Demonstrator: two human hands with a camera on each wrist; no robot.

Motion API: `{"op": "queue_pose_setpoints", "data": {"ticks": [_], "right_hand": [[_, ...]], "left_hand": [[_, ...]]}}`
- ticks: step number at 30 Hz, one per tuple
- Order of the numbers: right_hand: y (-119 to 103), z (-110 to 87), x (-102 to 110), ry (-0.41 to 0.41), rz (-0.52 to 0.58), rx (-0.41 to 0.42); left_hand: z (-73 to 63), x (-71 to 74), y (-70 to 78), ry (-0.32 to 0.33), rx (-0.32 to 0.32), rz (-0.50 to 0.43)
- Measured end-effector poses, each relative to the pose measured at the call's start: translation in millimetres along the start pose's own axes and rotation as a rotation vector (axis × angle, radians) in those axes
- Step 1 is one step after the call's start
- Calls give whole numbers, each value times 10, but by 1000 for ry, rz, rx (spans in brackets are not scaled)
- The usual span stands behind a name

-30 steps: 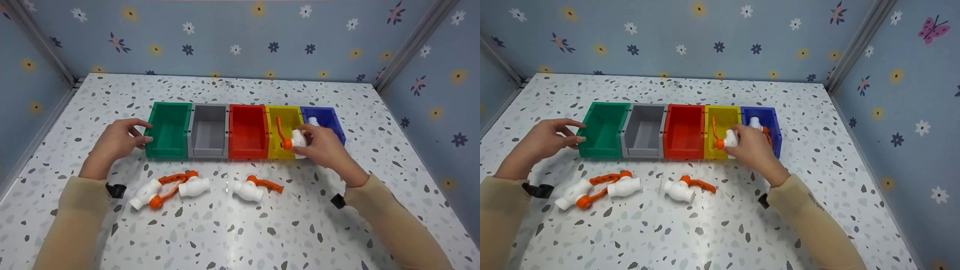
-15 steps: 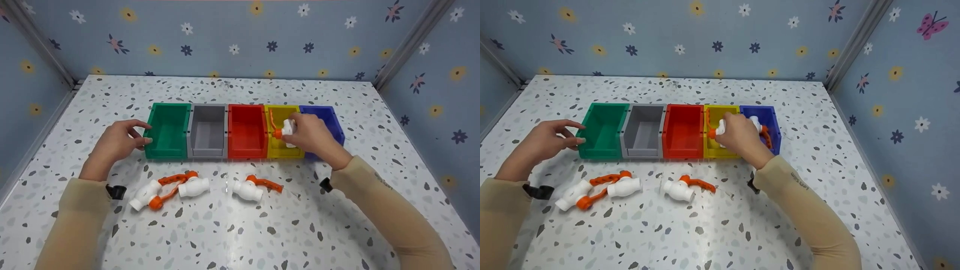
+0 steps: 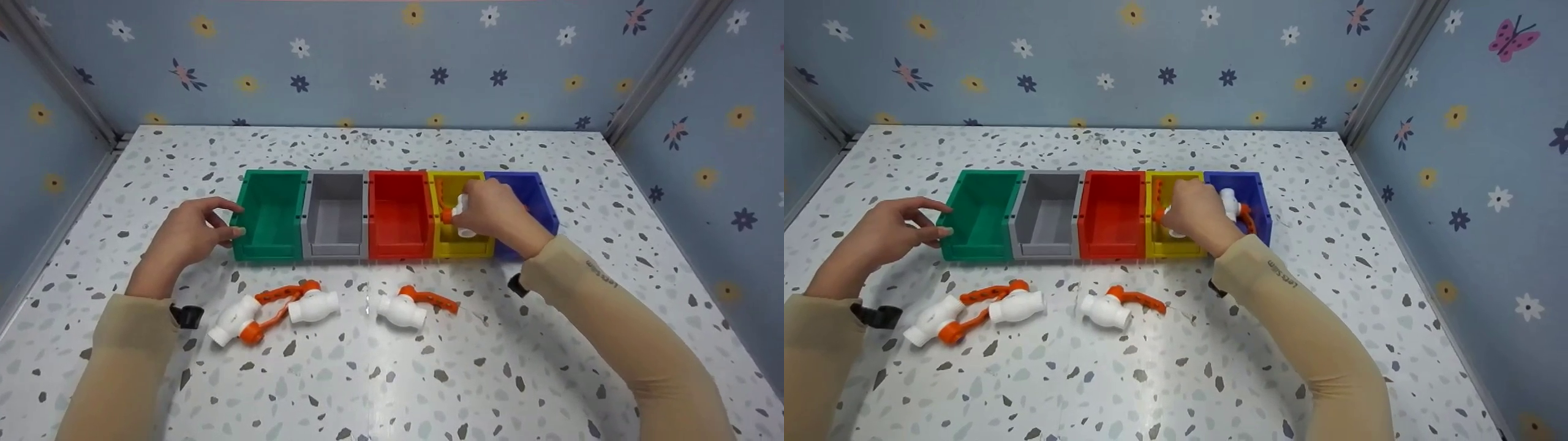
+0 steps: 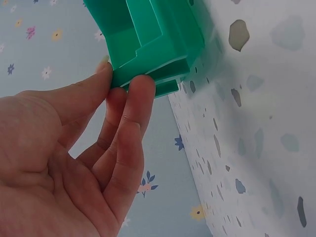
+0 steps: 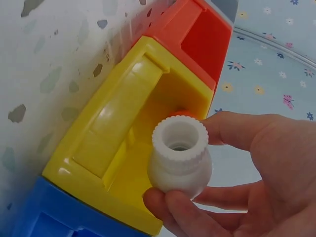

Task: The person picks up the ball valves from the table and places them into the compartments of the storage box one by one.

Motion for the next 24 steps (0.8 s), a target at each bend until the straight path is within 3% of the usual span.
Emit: {"op": "queue_pose_setpoints", "data": {"ticks": [10,17,24], "right_hand": [[-89,62,-67,-49,-54,-21],[-110,150,-124,-62,-167,22],[-114,204,-169,-132,-224,36]], "left_hand": [[-8,0,-6,4,-7,10],[-4,-1,4,1,-1,1],[-15,3,13,0,-1,-3]]}}
Point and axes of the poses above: each hand's wrist, its own z-axis towards the middle knuckle, its own x-axis out of the back of the hand, y = z × x, the point moved 3 cm from there along z, towards the middle knuckle, and after that the axes turned 13 degrees about -x, right-handed, at the moved point
